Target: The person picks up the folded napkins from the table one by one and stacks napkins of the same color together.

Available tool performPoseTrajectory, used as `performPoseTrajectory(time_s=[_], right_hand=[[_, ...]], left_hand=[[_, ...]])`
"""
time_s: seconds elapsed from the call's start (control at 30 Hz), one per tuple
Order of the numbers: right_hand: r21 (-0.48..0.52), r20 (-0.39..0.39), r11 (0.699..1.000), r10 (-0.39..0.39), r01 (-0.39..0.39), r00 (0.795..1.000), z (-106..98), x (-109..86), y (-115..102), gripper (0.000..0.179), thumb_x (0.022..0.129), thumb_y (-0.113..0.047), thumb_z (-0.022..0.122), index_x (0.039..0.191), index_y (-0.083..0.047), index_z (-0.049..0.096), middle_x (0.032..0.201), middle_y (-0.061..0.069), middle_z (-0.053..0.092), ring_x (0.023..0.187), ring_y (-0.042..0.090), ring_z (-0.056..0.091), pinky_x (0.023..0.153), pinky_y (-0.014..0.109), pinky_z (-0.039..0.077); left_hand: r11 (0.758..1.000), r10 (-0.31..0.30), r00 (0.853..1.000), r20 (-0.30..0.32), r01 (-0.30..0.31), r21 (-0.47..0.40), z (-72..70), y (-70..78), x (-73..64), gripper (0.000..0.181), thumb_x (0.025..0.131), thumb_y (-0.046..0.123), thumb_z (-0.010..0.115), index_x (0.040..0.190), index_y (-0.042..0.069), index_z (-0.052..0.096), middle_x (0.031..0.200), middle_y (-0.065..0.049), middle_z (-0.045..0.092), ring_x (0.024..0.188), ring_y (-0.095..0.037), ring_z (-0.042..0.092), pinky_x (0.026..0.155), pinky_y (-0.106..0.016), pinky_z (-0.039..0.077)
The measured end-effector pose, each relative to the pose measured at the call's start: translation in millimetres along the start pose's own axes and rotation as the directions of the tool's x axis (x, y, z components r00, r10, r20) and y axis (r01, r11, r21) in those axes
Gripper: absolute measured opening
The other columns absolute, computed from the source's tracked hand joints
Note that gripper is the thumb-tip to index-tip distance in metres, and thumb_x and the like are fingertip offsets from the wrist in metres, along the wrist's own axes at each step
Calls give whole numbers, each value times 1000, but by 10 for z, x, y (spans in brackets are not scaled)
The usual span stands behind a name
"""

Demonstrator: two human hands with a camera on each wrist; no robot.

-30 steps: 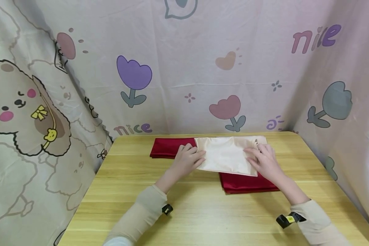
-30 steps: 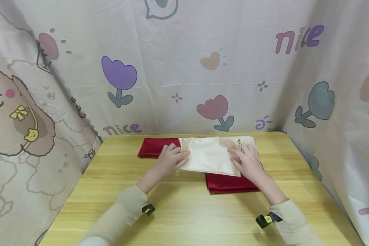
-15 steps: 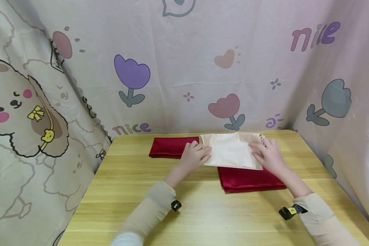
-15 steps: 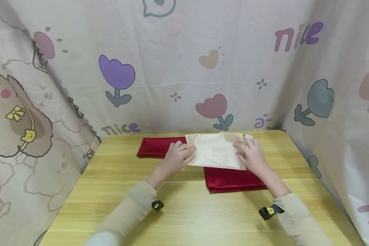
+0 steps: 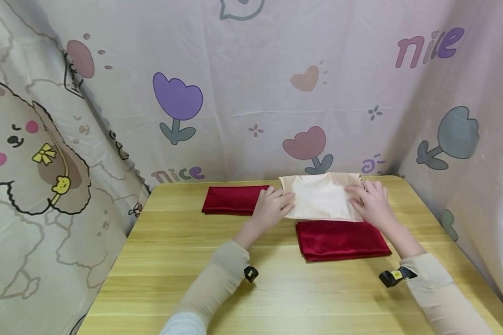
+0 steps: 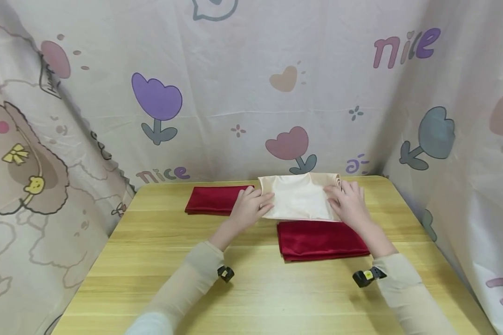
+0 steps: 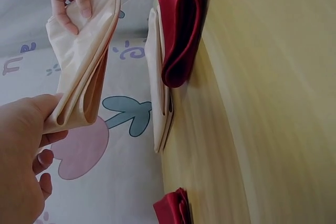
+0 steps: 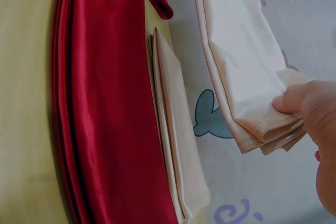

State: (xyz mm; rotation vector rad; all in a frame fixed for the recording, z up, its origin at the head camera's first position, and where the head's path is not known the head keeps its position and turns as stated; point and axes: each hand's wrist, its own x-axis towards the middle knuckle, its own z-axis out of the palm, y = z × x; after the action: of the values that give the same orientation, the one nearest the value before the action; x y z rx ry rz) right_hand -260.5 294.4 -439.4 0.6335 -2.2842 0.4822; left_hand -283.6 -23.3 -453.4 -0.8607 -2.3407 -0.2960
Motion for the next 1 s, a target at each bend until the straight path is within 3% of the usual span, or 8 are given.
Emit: performPoseTrajectory(time_s=[0.33, 0.63, 1.0], right_hand=[[-33, -26, 999, 17, -18, 1000, 45, 40, 167, 35, 71, 4, 77, 103, -8, 71, 87, 15, 52, 85, 39, 40, 68, 45, 22], [-66, -45, 997, 29, -32, 999, 98, 59, 301, 31, 72, 4, 75, 102, -8, 71, 79, 13, 45, 85, 42, 40, 67, 45, 22], [-92, -23, 991, 99, -100, 995, 146, 62, 405, 26, 76, 1, 71, 100, -8, 71, 83, 15, 48, 89, 42, 41, 68, 49, 25]], left_hand=[[997, -71, 994, 83, 71, 7, 107, 54, 162, 32, 91, 44, 65, 120, 31, 71, 104, 7, 72, 89, -16, 55, 71, -30, 41], [985, -162, 964, 210, 171, -24, 185, 102, 318, 35, 92, 46, 62, 124, 33, 67, 109, 6, 70, 95, -17, 55, 74, -30, 42], [981, -181, 955, 234, 193, -32, 358, 123, 430, 34, 92, 45, 63, 124, 33, 68, 113, 6, 71, 94, -17, 58, 73, -30, 43]])
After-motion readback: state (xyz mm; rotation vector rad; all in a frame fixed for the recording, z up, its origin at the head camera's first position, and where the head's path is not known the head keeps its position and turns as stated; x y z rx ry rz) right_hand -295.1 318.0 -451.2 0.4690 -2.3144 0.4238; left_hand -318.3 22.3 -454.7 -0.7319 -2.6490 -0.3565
